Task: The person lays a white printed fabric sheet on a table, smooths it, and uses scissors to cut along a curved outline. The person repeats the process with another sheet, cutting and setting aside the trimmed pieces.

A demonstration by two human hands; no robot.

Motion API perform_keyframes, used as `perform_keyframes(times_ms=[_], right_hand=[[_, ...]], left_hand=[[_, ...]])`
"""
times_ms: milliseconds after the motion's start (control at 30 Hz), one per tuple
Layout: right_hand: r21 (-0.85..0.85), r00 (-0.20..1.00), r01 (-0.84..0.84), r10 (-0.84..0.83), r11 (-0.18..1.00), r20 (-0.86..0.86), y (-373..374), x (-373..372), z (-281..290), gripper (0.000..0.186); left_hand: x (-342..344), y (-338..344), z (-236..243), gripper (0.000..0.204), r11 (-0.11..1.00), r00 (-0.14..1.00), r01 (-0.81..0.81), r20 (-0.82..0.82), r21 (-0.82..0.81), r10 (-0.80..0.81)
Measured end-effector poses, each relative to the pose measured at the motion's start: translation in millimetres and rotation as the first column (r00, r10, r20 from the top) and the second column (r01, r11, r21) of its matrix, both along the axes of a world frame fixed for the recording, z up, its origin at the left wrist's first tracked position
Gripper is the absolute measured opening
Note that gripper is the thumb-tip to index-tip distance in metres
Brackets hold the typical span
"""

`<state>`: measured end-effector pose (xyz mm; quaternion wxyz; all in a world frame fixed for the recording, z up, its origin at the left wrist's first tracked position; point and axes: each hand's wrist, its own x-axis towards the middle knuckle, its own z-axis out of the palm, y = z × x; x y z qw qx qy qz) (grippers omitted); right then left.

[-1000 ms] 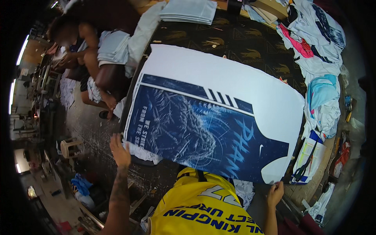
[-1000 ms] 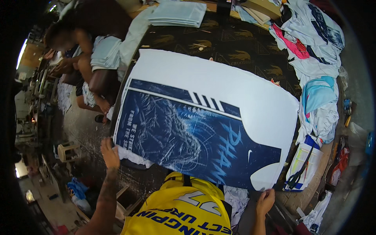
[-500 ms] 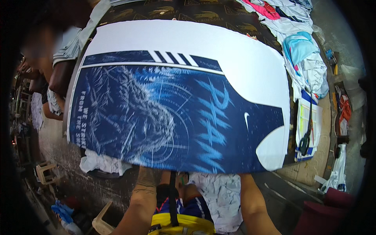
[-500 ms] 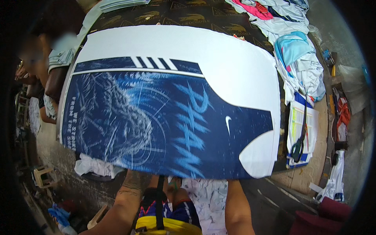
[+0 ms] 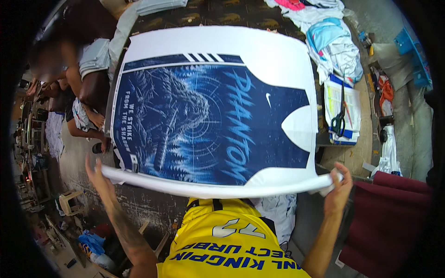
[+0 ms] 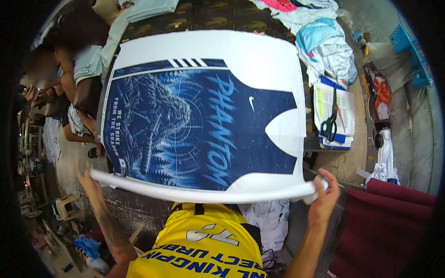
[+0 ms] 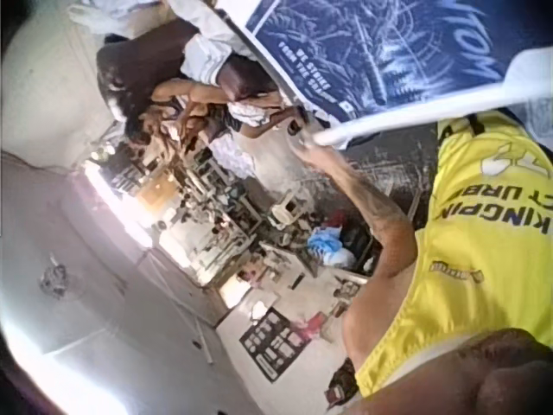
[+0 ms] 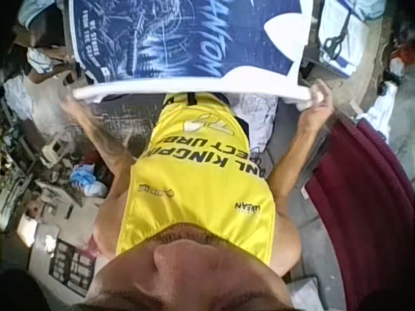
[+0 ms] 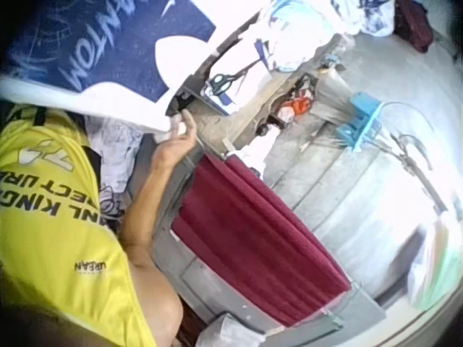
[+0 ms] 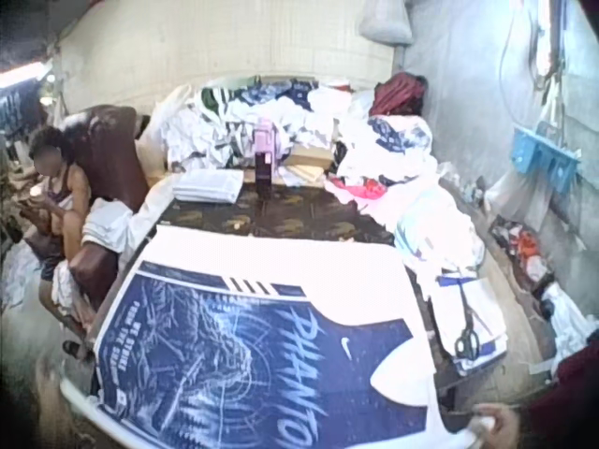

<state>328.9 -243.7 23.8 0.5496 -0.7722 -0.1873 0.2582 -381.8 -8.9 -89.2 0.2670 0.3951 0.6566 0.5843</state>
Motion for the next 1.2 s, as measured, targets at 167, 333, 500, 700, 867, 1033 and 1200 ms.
perform_keyframes(times_ms=[167, 333, 500, 700, 867, 1033, 1200], right_hand=[[-0.143, 0.792, -0.594, 0.607, 0.792, 0.071, 142.5, 89.8, 110.5, 0.036], [-0.111, 0.798, -0.475, 0.481, 0.873, 0.364, 275.3, 133.8, 94.2, 0.024], [-0.128, 0.915, -0.328, 0.348, 0.936, 0.202, 346.3, 163.1, 16.1, 0.033], [-0.333, 0.971, -0.061, 0.134, 0.941, 0.199, 410.4, 185.6, -82.8, 0.039], [-0.35, 0.932, -0.057, 0.176, 0.935, 0.317, 456.9, 212.7, -124.8, 0.045], [-0.443, 0.95, -0.095, 0.214, 0.892, 0.228, 484.6, 227.0, -138.9, 0.049], [-0.314, 0.729, -0.044, 0.245, 0.949, 0.639, 463.9, 204.7, -129.1, 0.046]], left_hand=[[54.0, 246.3, 70.2, 0.039, 0.783, 0.84, 0.54, 0.144, -0.31, -0.523], [114.5, 444.7, 21.1, 0.036, 0.865, 0.632, 0.244, -0.605, -0.438, -0.484], [152.7, 527.0, -56.9, 0.037, 0.878, 0.748, 0.2, -0.51, -0.436, -0.424], [192.8, 570.8, -94.8, 0.039, 0.88, 0.673, 0.117, -0.615, -0.46, -0.411], [198.2, 593.2, -94.4, 0.042, 0.888, 0.682, 0.119, -0.613, -0.445, -0.398], [191.0, 603.2, -90.8, 0.041, 0.867, 0.697, 0.145, -0.573, -0.477, -0.432], [244.0, 565.6, -57.7, 0.053, 0.911, 0.644, 0.186, -0.655, -0.368, -0.395]])
